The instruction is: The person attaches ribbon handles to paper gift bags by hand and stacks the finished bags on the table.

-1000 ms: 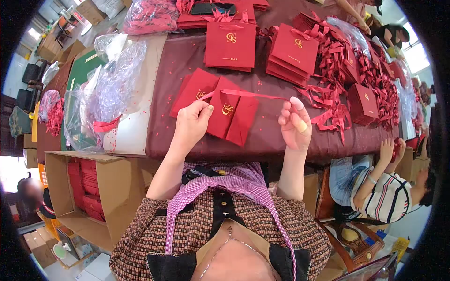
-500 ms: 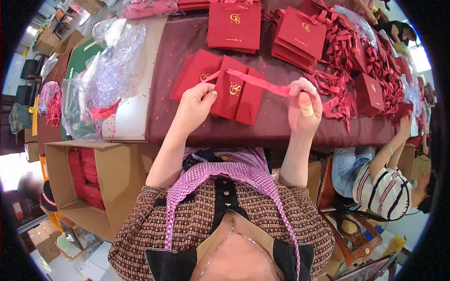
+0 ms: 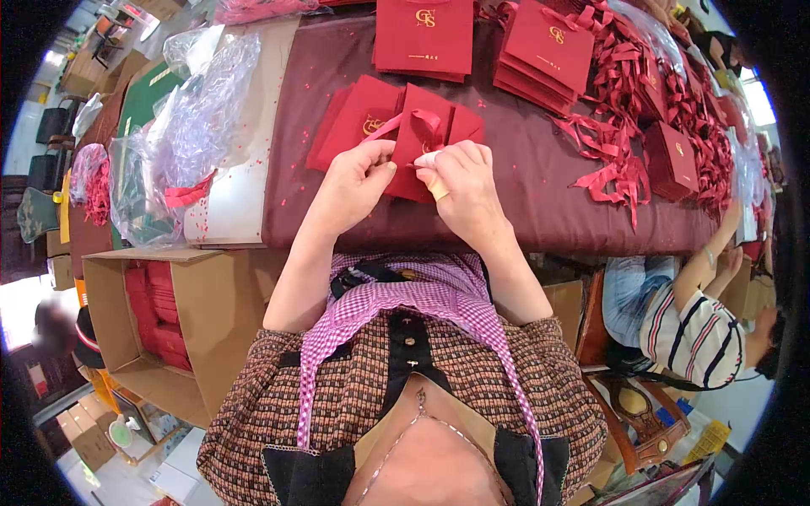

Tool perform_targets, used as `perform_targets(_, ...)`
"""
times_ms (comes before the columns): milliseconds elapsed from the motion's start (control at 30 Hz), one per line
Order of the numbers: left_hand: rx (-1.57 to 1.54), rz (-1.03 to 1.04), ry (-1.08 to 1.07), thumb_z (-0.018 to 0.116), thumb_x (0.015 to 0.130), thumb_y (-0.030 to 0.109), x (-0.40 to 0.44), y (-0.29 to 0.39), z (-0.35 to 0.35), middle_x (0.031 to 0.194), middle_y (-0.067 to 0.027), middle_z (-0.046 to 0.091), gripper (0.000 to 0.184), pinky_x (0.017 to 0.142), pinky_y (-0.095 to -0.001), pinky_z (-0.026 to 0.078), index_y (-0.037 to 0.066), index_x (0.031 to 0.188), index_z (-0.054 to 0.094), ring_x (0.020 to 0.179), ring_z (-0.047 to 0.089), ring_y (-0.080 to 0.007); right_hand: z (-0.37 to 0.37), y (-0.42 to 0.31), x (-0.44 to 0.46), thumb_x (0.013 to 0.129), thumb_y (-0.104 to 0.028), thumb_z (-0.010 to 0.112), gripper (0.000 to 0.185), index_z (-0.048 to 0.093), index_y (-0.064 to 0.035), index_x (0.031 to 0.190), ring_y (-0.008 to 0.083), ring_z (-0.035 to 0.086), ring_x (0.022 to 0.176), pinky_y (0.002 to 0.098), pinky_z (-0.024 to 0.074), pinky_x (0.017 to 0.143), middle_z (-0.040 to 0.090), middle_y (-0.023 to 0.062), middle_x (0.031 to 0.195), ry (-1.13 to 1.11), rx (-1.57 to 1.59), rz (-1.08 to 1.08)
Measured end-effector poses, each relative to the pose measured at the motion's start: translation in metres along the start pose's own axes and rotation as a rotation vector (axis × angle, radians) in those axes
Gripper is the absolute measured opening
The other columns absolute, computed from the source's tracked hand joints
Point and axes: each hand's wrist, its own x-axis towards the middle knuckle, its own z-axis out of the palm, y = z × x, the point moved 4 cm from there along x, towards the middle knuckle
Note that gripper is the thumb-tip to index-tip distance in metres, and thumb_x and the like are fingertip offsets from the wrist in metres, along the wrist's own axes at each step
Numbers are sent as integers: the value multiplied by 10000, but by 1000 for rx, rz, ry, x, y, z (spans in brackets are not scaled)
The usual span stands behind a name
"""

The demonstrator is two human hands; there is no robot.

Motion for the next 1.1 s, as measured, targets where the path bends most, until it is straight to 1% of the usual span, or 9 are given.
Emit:
perform_targets(333,47,57,35,571,875,-35,0,-3,5,778,61,515,240,659,-195,407,-36,1106,634,717,463,-36,1,-16,11,748,-135,649,94,579,-83,781,244,532,820,392,397,800,571,67,791,-69,-288,-193)
perform_targets(400,84,93,69,603,842,-5,0,-1,5,699,-79,567,211,609,-272,458,-61,1045,617,657,533,-105,-1,-19,14,729,-131,640,91,576,-80,768,247,532,807,390,397,792,574,73,782,-92,-304,-210)
perform_targets(500,166,87,116,573,863,-38,-5,8,8,770,-16,591,219,642,-233,451,-47,1074,629,720,537,-70,2,-20,16,702,-136,619,91,574,-70,745,253,536,787,387,396,779,581,85,759,-131,-340,-242)
perform_targets(567,338,304,195,560,850,-40,-6,11,11,863,-158,666,221,700,-300,503,-49,1062,622,799,652,-188,5,-21,19,693,-160,604,109,577,-60,728,258,541,780,389,396,771,587,96,737,-164,-380,-260)
perform_targets(600,383,278,185,551,837,-38,-7,21,13,959,-248,653,228,773,-359,518,-46,1054,618,902,672,-331,5,-24,19,694,-174,599,124,578,-55,720,259,542,779,391,396,770,590,102,728,-180,-404,-264)
perform_targets(667,408,374,215,561,814,-31,-9,28,18,908,-254,630,179,749,-440,508,-56,986,601,874,619,-417,5,-25,21,688,-178,608,131,583,-52,714,262,548,751,394,395,768,599,111,716,-176,-395,-272)
perform_targets(733,423,349,189,565,825,-24,-9,24,18,932,-252,637,185,765,-414,512,-54,1003,606,893,634,-401,4,-20,22,702,-161,600,118,601,-45,722,262,562,745,387,393,773,618,108,716,-225,-280,-172)
perform_targets(900,441,382,164,579,827,-13,-18,30,22,917,-240,642,188,745,-393,521,-54,1008,606,862,652,-379,0,6,24,717,-117,568,155,581,5,622,410,600,658,493,447,642,600,225,643,-386,262,163)
perform_targets(1100,397,351,70,522,822,-39,-18,34,30,875,-236,612,105,734,-451,496,-42,920,558,842,601,-415,-10,-22,13,716,-87,618,74,553,-57,698,284,548,712,389,402,718,572,103,675,-240,-241,-192)
